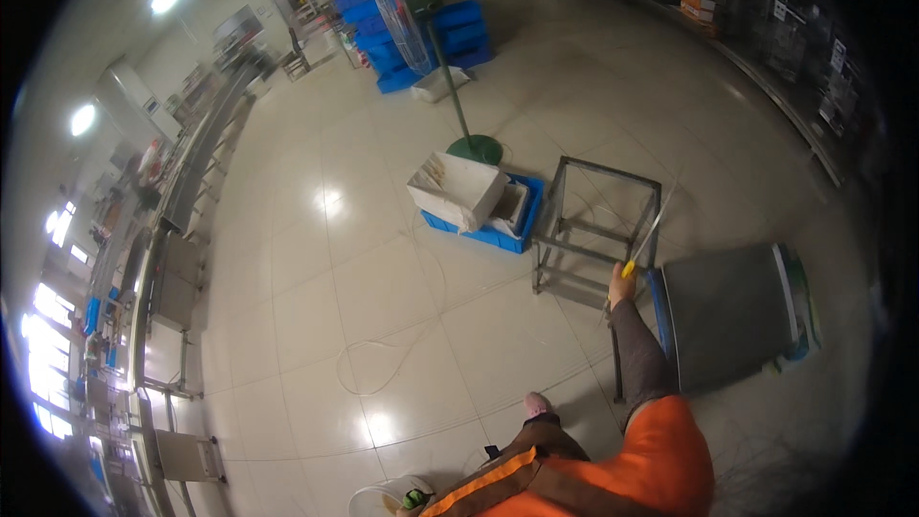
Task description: The person mops the floor with a red-handled mop and a white bucket, then wipes a stainless steel conveyor belt with a green cloth. The person also uses a yellow-handled tool to scrape or adjust parts of the machinery while continuing to wipe surfaces.
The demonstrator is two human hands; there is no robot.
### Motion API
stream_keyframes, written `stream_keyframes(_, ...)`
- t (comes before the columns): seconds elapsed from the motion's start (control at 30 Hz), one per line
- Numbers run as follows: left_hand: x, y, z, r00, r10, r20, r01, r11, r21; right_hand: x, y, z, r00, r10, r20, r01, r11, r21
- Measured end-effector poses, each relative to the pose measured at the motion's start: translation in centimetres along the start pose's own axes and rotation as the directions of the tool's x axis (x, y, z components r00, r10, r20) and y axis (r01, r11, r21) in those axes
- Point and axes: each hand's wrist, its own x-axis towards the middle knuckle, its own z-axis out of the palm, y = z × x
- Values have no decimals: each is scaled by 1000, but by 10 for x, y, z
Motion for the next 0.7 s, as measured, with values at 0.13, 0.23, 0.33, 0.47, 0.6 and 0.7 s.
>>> stream_keyframes(0.13,-19,58,9,997,-2,-75,-4,996,-89,49,46,75,965,177,195,-116,951,-288)
stream_keyframes(0.23,-38,74,5,990,-26,-136,8,992,-127,42,9,98,974,141,180,-91,961,-260)
stream_keyframes(0.33,-42,118,0,982,-77,-170,81,996,20,103,80,136,974,107,198,-51,962,-269)
stream_keyframes(0.47,-41,137,-8,931,-237,-279,288,944,161,156,159,168,962,192,196,-114,930,-351)
stream_keyframes(0.6,-26,4,-6,889,-323,-325,356,934,44,162,181,211,936,232,264,-55,839,-541)
stream_keyframes(0.7,-30,30,6,864,-301,-404,400,897,188,164,174,218,962,133,240,24,831,-555)
